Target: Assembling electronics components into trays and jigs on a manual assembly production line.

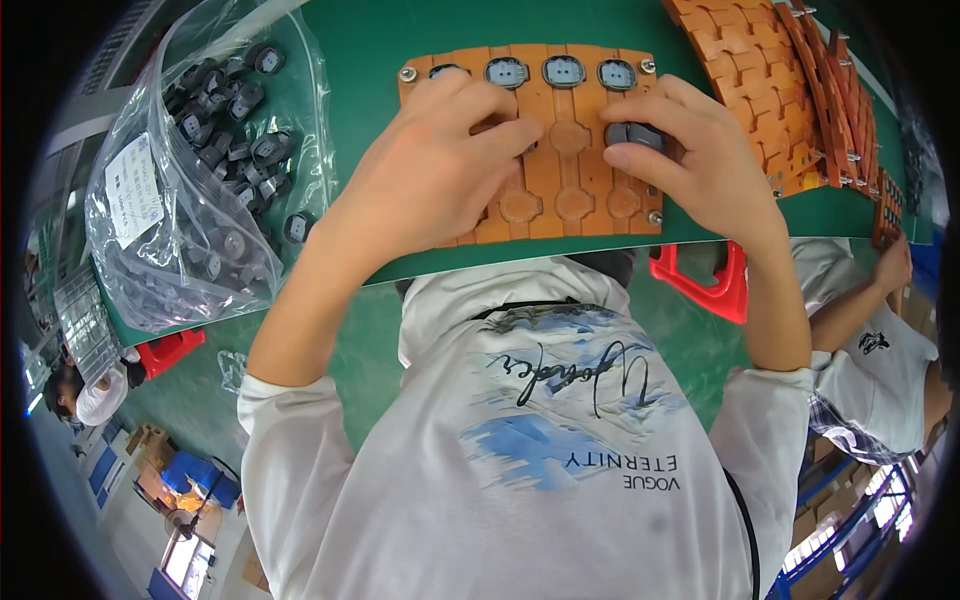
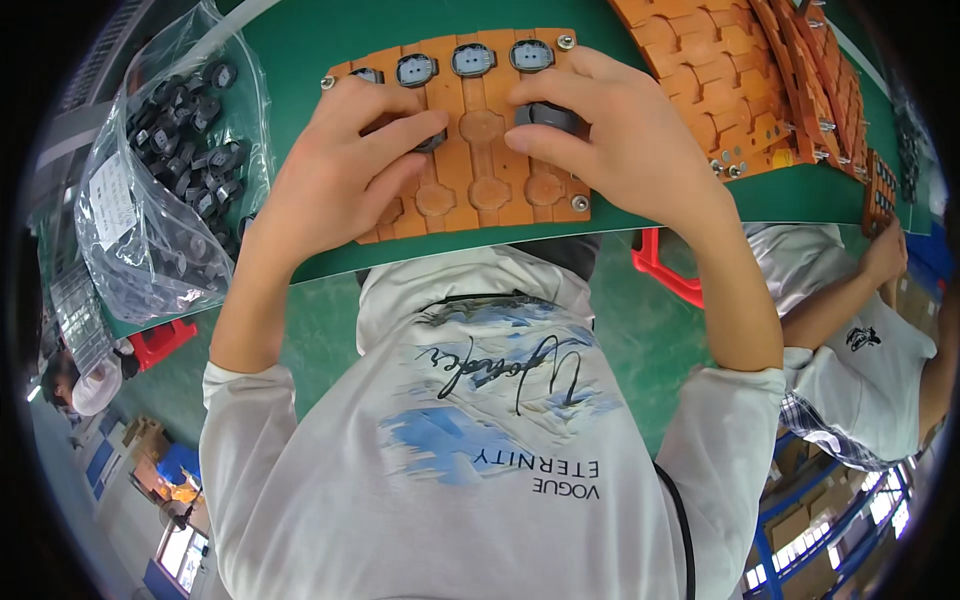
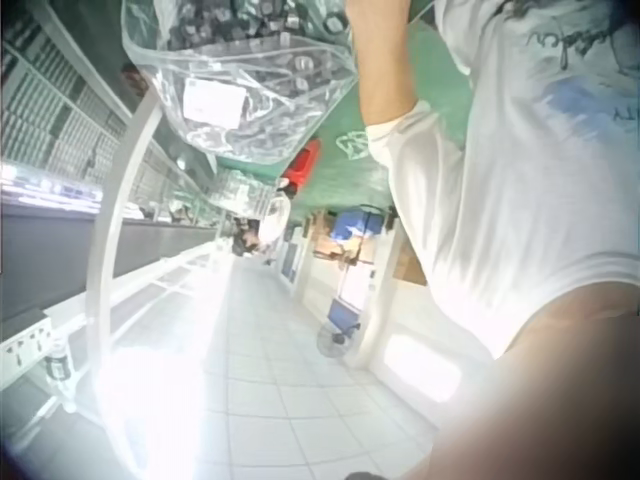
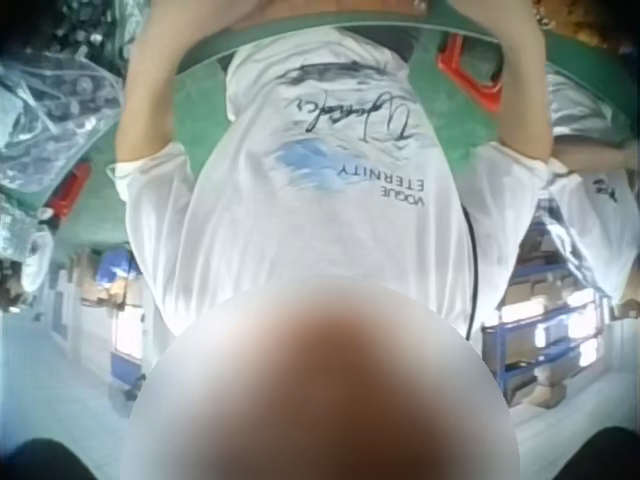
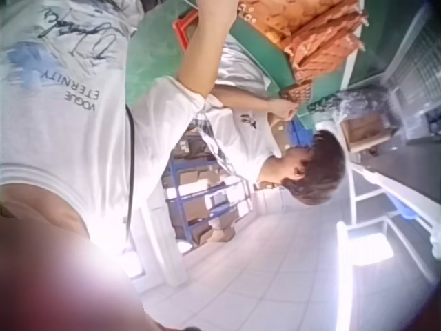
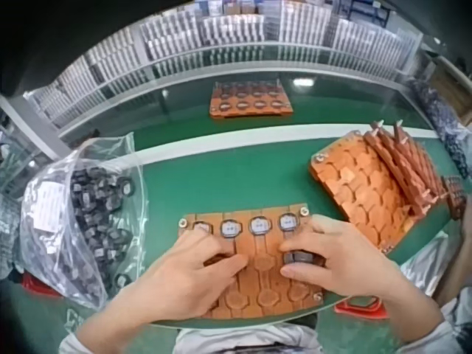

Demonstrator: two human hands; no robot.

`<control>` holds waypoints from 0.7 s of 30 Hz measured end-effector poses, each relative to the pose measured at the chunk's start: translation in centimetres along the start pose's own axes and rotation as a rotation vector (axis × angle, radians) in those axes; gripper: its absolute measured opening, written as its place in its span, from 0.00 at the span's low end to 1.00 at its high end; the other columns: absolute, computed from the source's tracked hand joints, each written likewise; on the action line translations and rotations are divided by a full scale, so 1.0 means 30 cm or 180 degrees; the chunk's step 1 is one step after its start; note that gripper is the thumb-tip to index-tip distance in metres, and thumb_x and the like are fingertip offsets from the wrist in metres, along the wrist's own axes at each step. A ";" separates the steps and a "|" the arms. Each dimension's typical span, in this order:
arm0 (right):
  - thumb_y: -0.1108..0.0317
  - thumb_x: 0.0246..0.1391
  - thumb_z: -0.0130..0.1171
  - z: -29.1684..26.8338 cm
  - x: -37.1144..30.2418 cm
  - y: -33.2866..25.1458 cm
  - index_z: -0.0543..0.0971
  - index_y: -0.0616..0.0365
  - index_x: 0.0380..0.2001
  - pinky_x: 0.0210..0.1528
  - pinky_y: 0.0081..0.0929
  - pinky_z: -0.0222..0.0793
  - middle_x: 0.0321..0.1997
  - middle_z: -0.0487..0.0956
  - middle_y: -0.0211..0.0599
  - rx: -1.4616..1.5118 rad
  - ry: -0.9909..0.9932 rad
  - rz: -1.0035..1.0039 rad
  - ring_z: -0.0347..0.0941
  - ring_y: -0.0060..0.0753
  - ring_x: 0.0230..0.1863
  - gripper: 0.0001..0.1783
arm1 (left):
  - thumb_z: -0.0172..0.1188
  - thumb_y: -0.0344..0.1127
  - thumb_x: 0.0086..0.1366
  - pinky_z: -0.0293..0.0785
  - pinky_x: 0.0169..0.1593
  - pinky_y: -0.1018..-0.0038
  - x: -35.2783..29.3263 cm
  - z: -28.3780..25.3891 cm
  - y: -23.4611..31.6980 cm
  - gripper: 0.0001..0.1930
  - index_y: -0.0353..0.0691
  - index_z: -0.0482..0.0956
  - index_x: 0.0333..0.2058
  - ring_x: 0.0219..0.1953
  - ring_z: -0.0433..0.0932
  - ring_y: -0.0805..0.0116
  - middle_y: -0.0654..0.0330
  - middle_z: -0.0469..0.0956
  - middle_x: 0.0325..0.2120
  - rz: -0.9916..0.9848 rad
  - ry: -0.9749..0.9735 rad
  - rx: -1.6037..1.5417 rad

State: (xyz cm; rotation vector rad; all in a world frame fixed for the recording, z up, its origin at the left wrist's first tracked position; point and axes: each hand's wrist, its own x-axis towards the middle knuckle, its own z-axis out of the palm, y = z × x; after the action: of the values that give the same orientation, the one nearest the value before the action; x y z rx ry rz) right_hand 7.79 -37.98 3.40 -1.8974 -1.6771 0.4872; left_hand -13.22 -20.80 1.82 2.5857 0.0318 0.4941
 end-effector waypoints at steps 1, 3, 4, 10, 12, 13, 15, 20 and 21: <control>0.56 0.50 0.71 -0.003 0.003 0.004 0.80 0.60 0.41 0.35 0.30 0.70 0.34 0.75 0.41 0.0034 -0.0026 -0.0076 0.75 0.37 0.33 0.21 | 0.69 0.27 0.52 0.73 0.46 0.65 -0.001 0.005 -0.004 0.18 0.38 0.82 0.44 0.41 0.74 0.55 0.57 0.75 0.38 0.0004 -0.0112 -0.0078; 0.57 0.50 0.71 0.023 0.009 0.006 0.80 0.59 0.41 0.34 0.29 0.70 0.33 0.75 0.40 -0.0215 0.0107 -0.0256 0.74 0.37 0.33 0.21 | 0.68 0.26 0.52 0.74 0.46 0.65 0.002 0.008 0.013 0.18 0.39 0.82 0.43 0.41 0.75 0.55 0.57 0.75 0.38 -0.0129 -0.0102 -0.0053; 0.57 0.49 0.72 0.041 0.008 0.003 0.81 0.58 0.41 0.33 0.28 0.70 0.33 0.75 0.39 -0.0468 0.0242 -0.0422 0.74 0.38 0.32 0.20 | 0.67 0.24 0.52 0.74 0.46 0.65 0.006 0.012 0.022 0.17 0.39 0.82 0.43 0.42 0.75 0.55 0.57 0.75 0.39 -0.0252 -0.0097 -0.0038; 0.57 0.48 0.72 0.132 0.041 -0.031 0.82 0.54 0.39 0.32 0.29 0.71 0.33 0.76 0.35 -0.0843 0.0400 -0.0396 0.75 0.38 0.32 0.18 | 0.66 0.25 0.52 0.75 0.45 0.63 0.036 0.003 0.044 0.15 0.40 0.82 0.41 0.42 0.76 0.54 0.57 0.76 0.38 -0.0457 -0.0241 0.0103; 0.58 0.50 0.71 0.134 0.043 -0.033 0.82 0.54 0.40 0.32 0.28 0.70 0.33 0.76 0.34 -0.0703 0.0540 -0.0421 0.75 0.34 0.32 0.17 | 0.65 0.25 0.52 0.75 0.45 0.63 0.038 0.001 0.043 0.15 0.39 0.82 0.41 0.43 0.76 0.54 0.56 0.76 0.38 -0.0477 -0.0254 0.0078; 0.59 0.52 0.70 0.137 0.046 -0.031 0.83 0.54 0.40 0.31 0.26 0.70 0.32 0.77 0.33 -0.0563 0.0673 -0.0455 0.75 0.31 0.32 0.15 | 0.65 0.25 0.52 0.75 0.46 0.62 0.037 0.004 0.039 0.15 0.39 0.82 0.41 0.43 0.76 0.54 0.56 0.76 0.38 -0.0504 -0.0260 0.0055; 0.57 0.53 0.68 0.103 0.046 -0.025 0.84 0.55 0.39 0.33 0.25 0.71 0.34 0.78 0.33 0.0104 0.0732 -0.0049 0.76 0.29 0.33 0.15 | 0.65 0.25 0.52 0.75 0.46 0.62 0.041 0.010 0.031 0.15 0.39 0.82 0.41 0.43 0.76 0.55 0.57 0.76 0.38 -0.0441 -0.0251 0.0088; 0.64 0.56 0.67 0.028 -0.001 -0.027 0.83 0.59 0.43 0.38 0.19 0.71 0.40 0.82 0.34 0.2169 0.0647 0.1266 0.78 0.21 0.36 0.15 | 0.66 0.25 0.52 0.75 0.46 0.64 0.054 -0.001 0.034 0.14 0.37 0.83 0.40 0.43 0.77 0.56 0.57 0.76 0.38 -0.0321 -0.0502 0.0280; 0.64 0.52 0.70 0.049 -0.014 0.000 0.82 0.58 0.44 0.37 0.20 0.72 0.39 0.81 0.35 0.2045 0.0627 0.1082 0.78 0.25 0.33 0.17 | 0.67 0.26 0.52 0.75 0.45 0.65 0.050 -0.001 0.021 0.14 0.37 0.83 0.40 0.42 0.77 0.57 0.58 0.76 0.37 -0.0297 -0.0441 0.0135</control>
State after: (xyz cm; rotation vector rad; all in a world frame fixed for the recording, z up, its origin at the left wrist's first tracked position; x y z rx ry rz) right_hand 6.83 -38.15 2.22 -1.6649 -0.9151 0.8257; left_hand -11.87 -21.16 2.66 2.6393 0.1161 0.2826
